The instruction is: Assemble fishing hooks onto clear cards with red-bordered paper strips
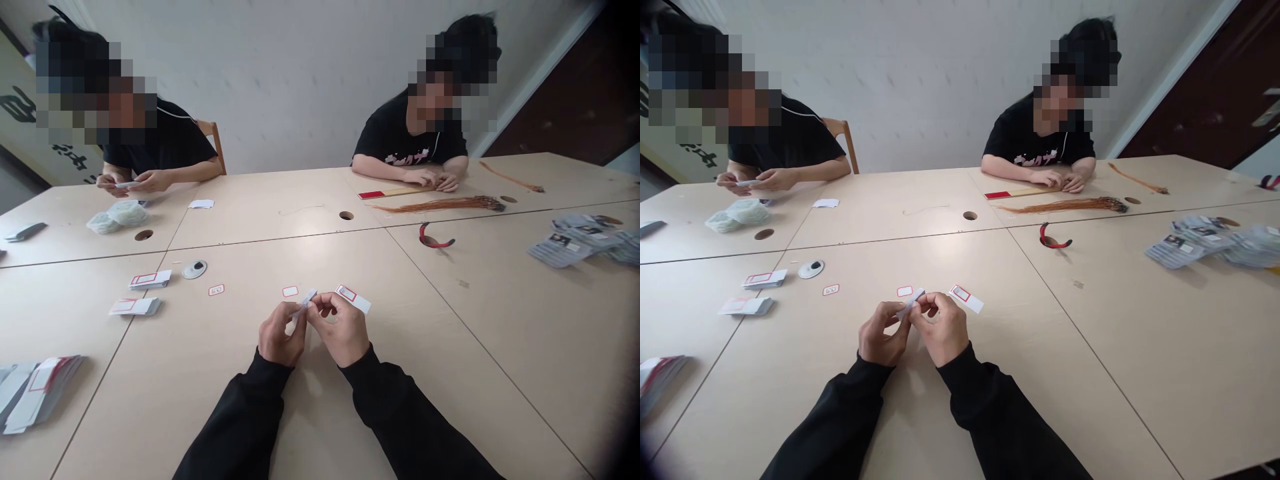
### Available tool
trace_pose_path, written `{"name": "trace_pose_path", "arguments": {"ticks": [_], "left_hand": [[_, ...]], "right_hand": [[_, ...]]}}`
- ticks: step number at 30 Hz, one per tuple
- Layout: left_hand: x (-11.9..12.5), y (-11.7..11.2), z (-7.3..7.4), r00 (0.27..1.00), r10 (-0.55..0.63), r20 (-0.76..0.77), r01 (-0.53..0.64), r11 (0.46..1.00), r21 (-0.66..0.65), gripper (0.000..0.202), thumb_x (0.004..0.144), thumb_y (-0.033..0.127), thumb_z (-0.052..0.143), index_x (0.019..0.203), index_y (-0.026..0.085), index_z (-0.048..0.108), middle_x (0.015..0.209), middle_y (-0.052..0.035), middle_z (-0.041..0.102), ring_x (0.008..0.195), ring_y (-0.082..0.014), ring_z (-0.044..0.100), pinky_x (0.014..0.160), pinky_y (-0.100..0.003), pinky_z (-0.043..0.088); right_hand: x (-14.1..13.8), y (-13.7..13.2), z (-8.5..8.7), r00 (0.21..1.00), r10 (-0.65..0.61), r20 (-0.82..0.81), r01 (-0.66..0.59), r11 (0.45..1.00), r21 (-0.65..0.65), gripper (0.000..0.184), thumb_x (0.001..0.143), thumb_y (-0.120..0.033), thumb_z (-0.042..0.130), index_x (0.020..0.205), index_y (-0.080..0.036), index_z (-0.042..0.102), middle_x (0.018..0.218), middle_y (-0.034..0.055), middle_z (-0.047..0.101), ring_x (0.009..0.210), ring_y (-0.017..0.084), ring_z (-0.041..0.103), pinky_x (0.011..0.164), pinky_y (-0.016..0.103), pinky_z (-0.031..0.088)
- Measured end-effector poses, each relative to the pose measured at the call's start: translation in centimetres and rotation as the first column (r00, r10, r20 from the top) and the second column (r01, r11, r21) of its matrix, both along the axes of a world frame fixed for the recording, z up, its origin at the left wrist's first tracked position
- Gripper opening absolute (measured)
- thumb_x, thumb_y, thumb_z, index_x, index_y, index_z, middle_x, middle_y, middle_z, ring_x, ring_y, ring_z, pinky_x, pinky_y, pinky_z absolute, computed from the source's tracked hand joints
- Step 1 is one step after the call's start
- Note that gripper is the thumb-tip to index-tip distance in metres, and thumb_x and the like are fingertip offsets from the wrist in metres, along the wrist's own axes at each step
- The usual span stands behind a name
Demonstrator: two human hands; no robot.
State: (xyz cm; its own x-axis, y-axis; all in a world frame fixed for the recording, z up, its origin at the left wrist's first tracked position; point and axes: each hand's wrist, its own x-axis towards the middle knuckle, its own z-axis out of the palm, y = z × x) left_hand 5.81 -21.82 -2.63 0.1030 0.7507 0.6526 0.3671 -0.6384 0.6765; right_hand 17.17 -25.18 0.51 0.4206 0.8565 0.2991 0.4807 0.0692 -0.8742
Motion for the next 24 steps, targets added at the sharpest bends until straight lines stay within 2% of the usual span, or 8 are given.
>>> {"name": "trace_pose_path", "arguments": {"ticks": [3,8,14,17,20,24], "left_hand": [[-0.13,0.16,-0.19,0.998,-0.023,-0.053,0.026,0.998,0.054,0.005,0.080,0.017,0.062,0.080,0.019,0.057,0.069,0.0006,0.066,0.060,-0.0099,0.063,0.060,-0.020,0.055],[0.11,-0.10,-0.26,0.997,-0.062,-0.037,0.064,0.997,0.047,0.007,0.079,0.013,0.059,0.082,0.019,0.057,0.070,0.0012,0.065,0.062,-0.0096,0.063,0.061,-0.019,0.056],[0.78,-0.77,0.10,0.992,0.002,0.127,0.018,0.987,-0.158,0.007,0.076,0.018,0.064,0.078,0.019,0.056,0.066,0.0034,0.063,0.058,-0.0093,0.063,0.058,-0.020,0.057],[0.85,-0.73,0.19,0.986,0.021,0.165,0.013,0.979,-0.202,0.011,0.076,0.023,0.066,0.076,0.019,0.056,0.065,0.0032,0.064,0.058,-0.0096,0.063,0.056,-0.020,0.057],[0.77,-0.56,0.21,0.986,0.055,0.158,-0.025,0.982,-0.188,0.012,0.077,0.025,0.065,0.076,0.019,0.055,0.066,0.0026,0.065,0.058,-0.0098,0.064,0.057,-0.021,0.058],[0.68,-0.46,0.20,0.992,0.046,0.114,-0.032,0.992,-0.123,0.009,0.078,0.021,0.065,0.077,0.019,0.057,0.068,0.0025,0.066,0.060,-0.0091,0.064,0.062,-0.022,0.058]], "right_hand": [[0.04,0.07,-0.15,1.000,-0.007,-0.014,0.007,1.000,-0.005,0.011,0.075,-0.027,0.056,0.067,-0.019,0.059,0.065,-0.0006,0.060,0.060,0.013,0.051,0.060,0.026,0.044],[-0.06,0.19,-0.37,0.999,-0.016,-0.035,0.016,1.000,0.007,0.010,0.070,-0.023,0.056,0.061,-0.019,0.052,0.060,-0.0027,0.053,0.056,0.012,0.046,0.057,0.025,0.041],[-0.17,0.26,-0.23,0.997,-0.034,-0.065,0.034,0.999,0.002,0.008,0.068,-0.022,0.054,0.061,-0.020,0.051,0.057,-0.0034,0.051,0.054,0.011,0.045,0.055,0.024,0.040],[-0.19,0.17,-0.17,0.996,-0.028,-0.088,0.029,1.000,0.008,0.010,0.072,-0.026,0.053,0.065,-0.019,0.055,0.061,-0.0019,0.055,0.057,0.012,0.049,0.057,0.024,0.043],[-0.22,0.07,-0.09,0.995,-0.042,-0.085,0.044,0.999,0.014,0.014,0.077,-0.031,0.053,0.071,-0.019,0.059,0.068,0.0004,0.061,0.063,0.014,0.053,0.062,0.025,0.045],[-0.29,0.06,0.00,0.998,-0.035,-0.048,0.035,0.999,0.011,0.019,0.079,-0.036,0.055,0.074,-0.019,0.060,0.070,0.0012,0.062,0.064,0.015,0.054,0.065,0.026,0.046]]}}
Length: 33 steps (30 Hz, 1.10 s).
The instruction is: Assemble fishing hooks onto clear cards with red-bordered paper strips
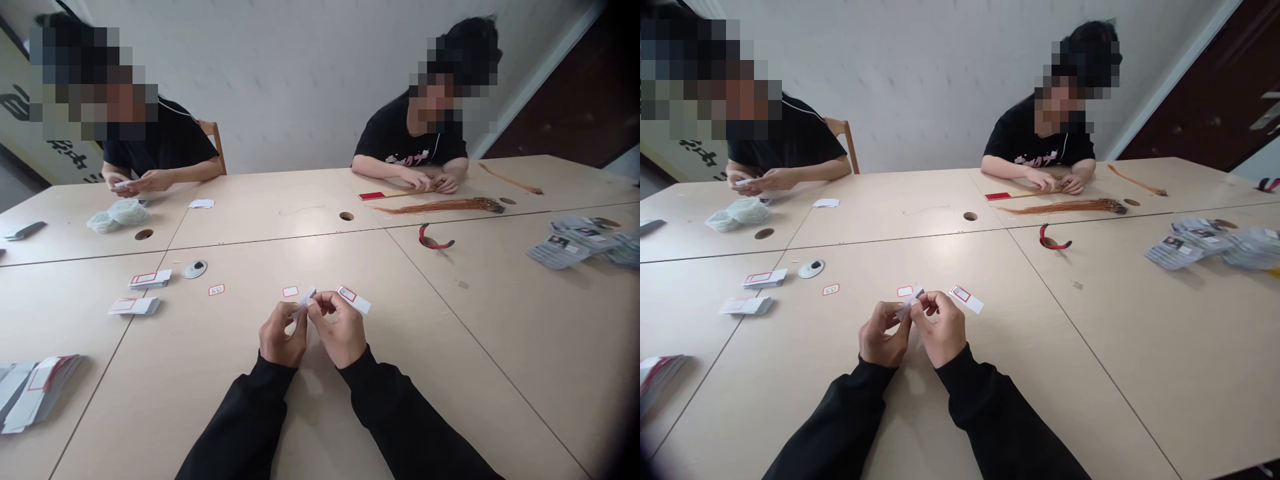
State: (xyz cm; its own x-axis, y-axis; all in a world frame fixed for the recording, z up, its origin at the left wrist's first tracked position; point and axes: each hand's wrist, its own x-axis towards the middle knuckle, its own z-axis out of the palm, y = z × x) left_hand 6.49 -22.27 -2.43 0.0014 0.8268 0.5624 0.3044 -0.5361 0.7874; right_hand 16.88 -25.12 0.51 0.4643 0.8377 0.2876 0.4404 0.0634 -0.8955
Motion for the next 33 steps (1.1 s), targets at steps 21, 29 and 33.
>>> {"name": "trace_pose_path", "arguments": {"ticks": [21,29,33], "left_hand": [[0.66,-0.37,0.35,0.960,0.017,0.279,0.072,0.949,-0.307,0.031,0.072,0.039,0.071,0.074,0.019,0.048,0.065,-0.0025,0.067,0.055,-0.0144,0.065,0.048,-0.022,0.054],[0.45,0.04,0.47,0.984,-0.028,0.177,0.068,0.973,-0.223,0.035,0.076,0.035,0.068,0.106,0.018,0.061,0.085,-0.0052,0.073,0.071,-0.0150,0.070,0.065,-0.026,0.060],[0.44,-0.10,0.59,0.995,-0.014,0.096,0.027,0.990,-0.137,0.020,0.078,0.032,0.067,0.093,0.019,0.069,0.087,-0.0045,0.073,0.074,-0.0155,0.070,0.068,-0.027,0.061]], "right_hand": [[-0.24,0.23,-0.24,1.000,0.013,-0.015,-0.013,0.999,0.034,0.011,0.076,-0.027,0.051,0.068,-0.020,0.052,0.062,-0.0011,0.056,0.058,0.013,0.052,0.056,0.023,0.043],[0.04,-0.27,-0.45,0.998,-0.013,-0.055,0.013,1.000,-0.001,0.023,0.087,-0.036,0.047,0.079,-0.018,0.060,0.071,0.0012,0.063,0.065,0.014,0.054,0.058,0.023,0.042],[0.26,-0.10,-0.20,0.998,-0.036,-0.042,0.036,0.999,0.017,0.025,0.086,-0.040,0.051,0.078,-0.018,0.059,0.072,0.0016,0.063,0.065,0.014,0.054,0.060,0.025,0.043]]}}
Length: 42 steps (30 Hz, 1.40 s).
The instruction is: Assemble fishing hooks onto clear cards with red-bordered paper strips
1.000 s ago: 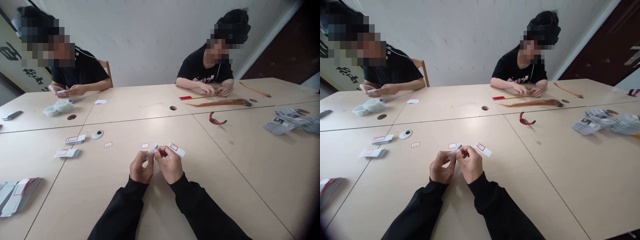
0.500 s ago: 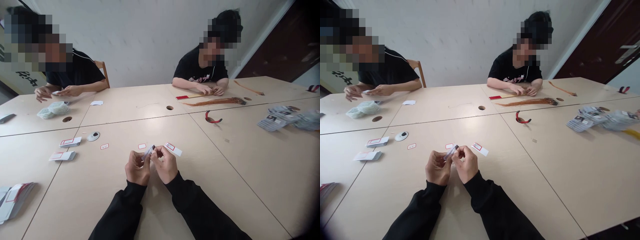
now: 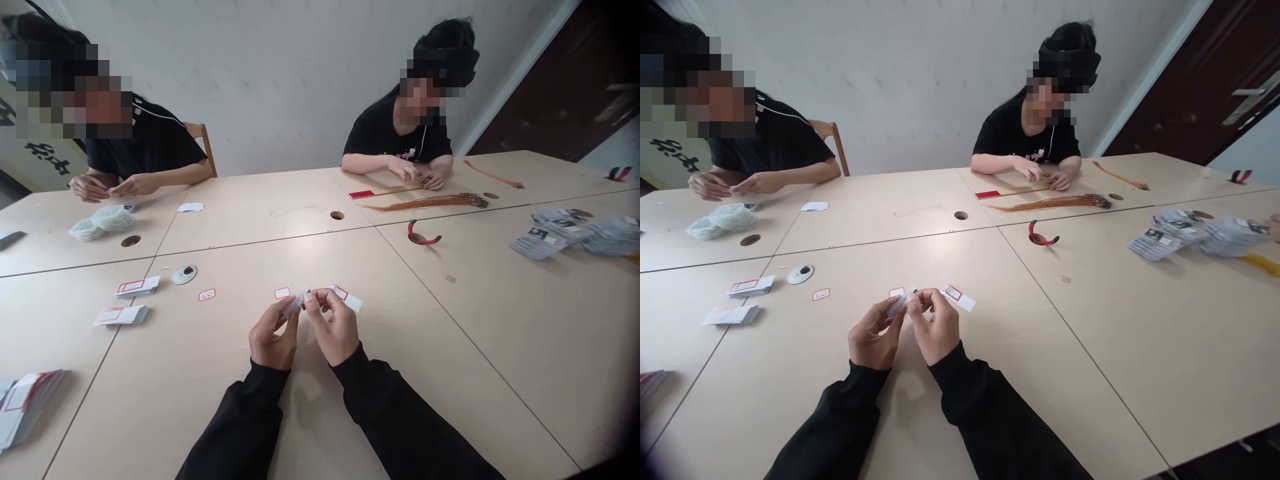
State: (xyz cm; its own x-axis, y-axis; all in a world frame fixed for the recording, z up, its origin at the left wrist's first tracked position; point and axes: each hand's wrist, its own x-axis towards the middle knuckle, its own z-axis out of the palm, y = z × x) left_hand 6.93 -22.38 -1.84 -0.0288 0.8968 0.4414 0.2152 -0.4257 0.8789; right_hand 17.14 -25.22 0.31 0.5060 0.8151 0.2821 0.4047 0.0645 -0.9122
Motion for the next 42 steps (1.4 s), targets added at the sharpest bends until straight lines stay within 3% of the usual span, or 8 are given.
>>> {"name": "trace_pose_path", "arguments": {"ticks": [7,13,23,29,37,42], "left_hand": [[-0.2,0.1,-0.2,0.994,-0.048,-0.096,0.047,0.999,-0.011,0.023,0.079,0.025,0.061,0.101,0.020,0.066,0.089,-0.0042,0.073,0.074,-0.0153,0.070,0.070,-0.026,0.059],[-0.1,-0.1,-0.3,0.965,-0.101,-0.243,0.093,0.995,-0.046,0.022,0.084,0.027,0.053,0.098,0.022,0.068,0.063,0.0006,0.067,0.047,-0.0103,0.058,0.048,-0.019,0.048],[0.8,-0.7,-0.4,0.995,-0.100,0.022,0.102,0.962,-0.252,0.030,0.082,0.041,0.057,0.101,0.020,0.068,0.073,-0.0032,0.071,0.066,-0.0189,0.069,0.066,-0.029,0.058],[0.9,-0.8,-0.1,0.970,-0.110,0.215,0.175,0.934,-0.310,0.029,0.079,0.040,0.062,0.095,0.016,0.067,0.082,-0.0052,0.073,0.070,-0.0192,0.070,0.066,-0.030,0.061],[0.9,-0.5,0.0,0.939,-0.133,0.318,0.242,0.911,-0.333,0.033,0.079,0.040,0.064,0.099,0.014,0.065,0.087,-0.0067,0.072,0.078,-0.0197,0.070,0.070,-0.030,0.061],[1.0,-0.4,0.2,0.907,-0.113,0.405,0.275,0.888,-0.369,0.034,0.078,0.041,0.065,0.099,0.015,0.064,0.082,-0.0051,0.072,0.074,-0.0182,0.071,0.064,-0.025,0.060]], "right_hand": [[0.3,0.2,-0.1,0.998,0.057,0.031,-0.057,0.998,0.009,0.018,0.082,-0.034,0.051,0.074,-0.019,0.056,0.070,0.0013,0.061,0.065,0.015,0.054,0.066,0.027,0.047],[0.1,0.2,-0.1,0.989,0.007,0.149,-0.009,1.000,0.017,0.014,0.081,-0.029,0.048,0.071,-0.021,0.052,0.068,0.0014,0.060,0.065,0.015,0.054,0.067,0.028,0.047],[-0.3,0.3,-0.2,0.987,-0.063,0.146,0.054,0.996,0.068,0.009,0.079,-0.025,0.048,0.071,-0.021,0.051,0.067,0.0001,0.059,0.063,0.014,0.054,0.065,0.026,0.047],[-0.5,0.3,-0.2,0.993,-0.064,0.100,0.059,0.997,0.047,0.009,0.078,-0.027,0.049,0.072,-0.021,0.051,0.068,0.0007,0.060,0.064,0.015,0.055,0.065,0.026,0.047],[-0.5,-0.1,0.0,0.998,-0.005,0.055,0.002,0.998,0.058,0.016,0.085,-0.033,0.050,0.079,-0.020,0.057,0.075,0.0026,0.065,0.069,0.016,0.058,0.066,0.027,0.047],[-0.6,-0.4,0.3,0.996,0.057,0.075,-0.062,0.995,0.078,0.021,0.090,-0.035,0.046,0.085,-0.020,0.060,0.082,0.0044,0.067,0.073,0.016,0.060,0.069,0.027,0.047]]}}
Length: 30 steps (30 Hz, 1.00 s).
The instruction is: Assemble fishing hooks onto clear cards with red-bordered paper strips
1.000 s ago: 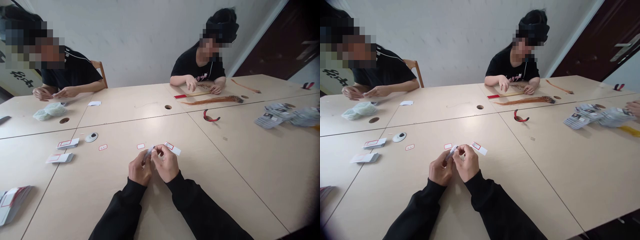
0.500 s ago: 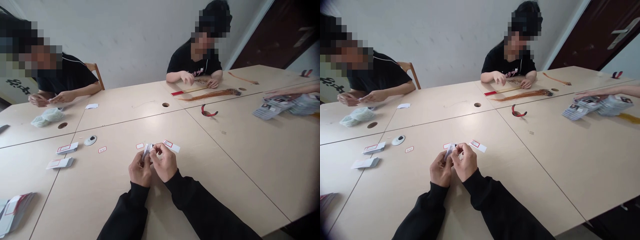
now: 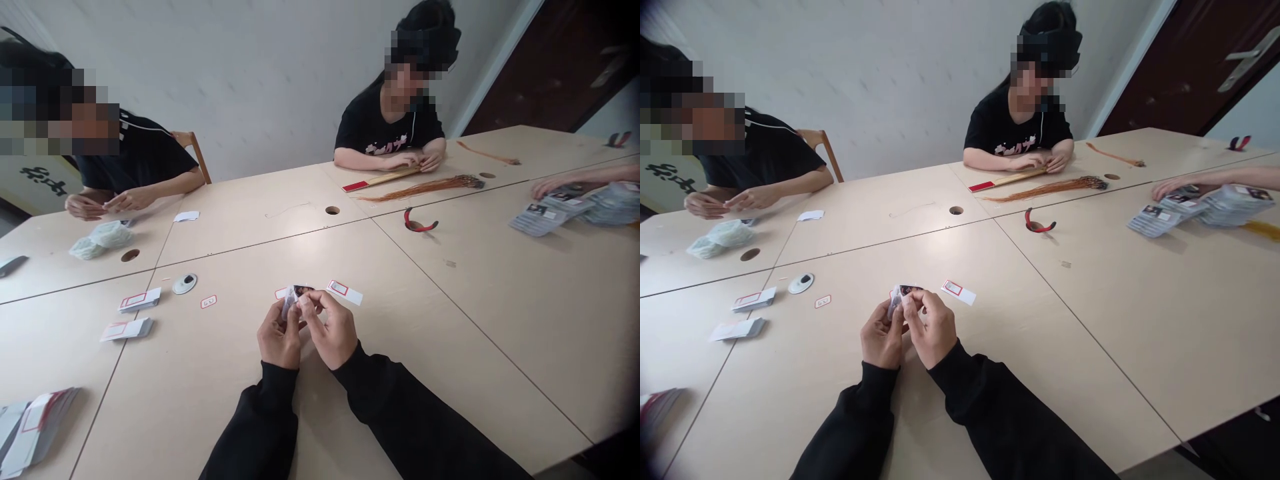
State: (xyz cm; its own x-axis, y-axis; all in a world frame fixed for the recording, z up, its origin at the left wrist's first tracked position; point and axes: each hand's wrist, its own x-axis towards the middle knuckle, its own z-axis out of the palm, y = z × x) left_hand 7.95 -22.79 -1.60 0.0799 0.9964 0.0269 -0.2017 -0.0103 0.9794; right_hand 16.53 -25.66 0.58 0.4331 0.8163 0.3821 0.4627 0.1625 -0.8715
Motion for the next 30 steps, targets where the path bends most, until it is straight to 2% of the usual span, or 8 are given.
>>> {"name": "trace_pose_path", "arguments": {"ticks": [4,7,10,19,30], "left_hand": [[-0.1,0.2,-0.5,0.996,0.030,-0.079,-0.024,0.997,0.079,0.037,0.078,0.044,0.064,0.100,0.014,0.064,0.085,-0.0074,0.073,0.077,-0.0194,0.071,0.066,-0.026,0.059],[-0.2,0.3,-1.0,0.974,0.063,-0.219,-0.025,0.985,0.170,0.036,0.079,0.044,0.062,0.100,0.015,0.066,0.079,-0.0066,0.073,0.073,-0.0189,0.070,0.063,-0.025,0.057],[-0.2,0.3,-1.1,0.960,0.070,-0.273,-0.020,0.983,0.180,0.036,0.080,0.042,0.062,0.102,0.015,0.067,0.076,-0.0053,0.072,0.069,-0.0173,0.069,0.062,-0.023,0.055],[0.2,0.0,-0.4,0.988,0.029,-0.148,-0.009,0.991,0.133,0.036,0.082,0.041,0.060,0.104,0.013,0.065,0.087,-0.0073,0.073,0.077,-0.0170,0.069,0.068,-0.022,0.053],[0.3,-0.1,-0.4,0.989,0.039,-0.139,-0.023,0.993,0.119,0.037,0.082,0.045,0.060,0.100,0.014,0.066,0.087,-0.0079,0.074,0.077,-0.0183,0.069,0.068,-0.024,0.054]], "right_hand": [[0.1,0.3,-0.1,1.000,-0.025,-0.008,0.025,0.999,-0.021,0.019,0.083,-0.036,0.056,0.090,-0.018,0.059,0.081,0.0041,0.066,0.070,0.015,0.059,0.066,0.027,0.048],[0.3,0.5,-0.4,0.999,-0.009,0.045,0.011,0.999,-0.036,0.015,0.084,-0.034,0.055,0.082,-0.019,0.058,0.078,0.0039,0.065,0.071,0.016,0.058,0.069,0.027,0.048],[0.3,0.6,-0.6,0.998,-0.015,0.057,0.017,0.999,-0.027,0.017,0.086,-0.032,0.051,0.075,-0.019,0.055,0.077,0.0040,0.063,0.070,0.015,0.057,0.069,0.027,0.047],[-0.2,0.6,-0.5,0.999,-0.039,-0.030,0.039,0.999,0.000,0.018,0.084,-0.034,0.056,0.075,-0.020,0.057,0.075,0.0032,0.062,0.067,0.015,0.055,0.066,0.027,0.048],[-0.8,0.6,-0.5,0.996,-0.071,-0.045,0.074,0.996,0.057,0.019,0.085,-0.034,0.056,0.076,-0.018,0.060,0.074,0.0043,0.062,0.067,0.015,0.056,0.064,0.026,0.048]]}}
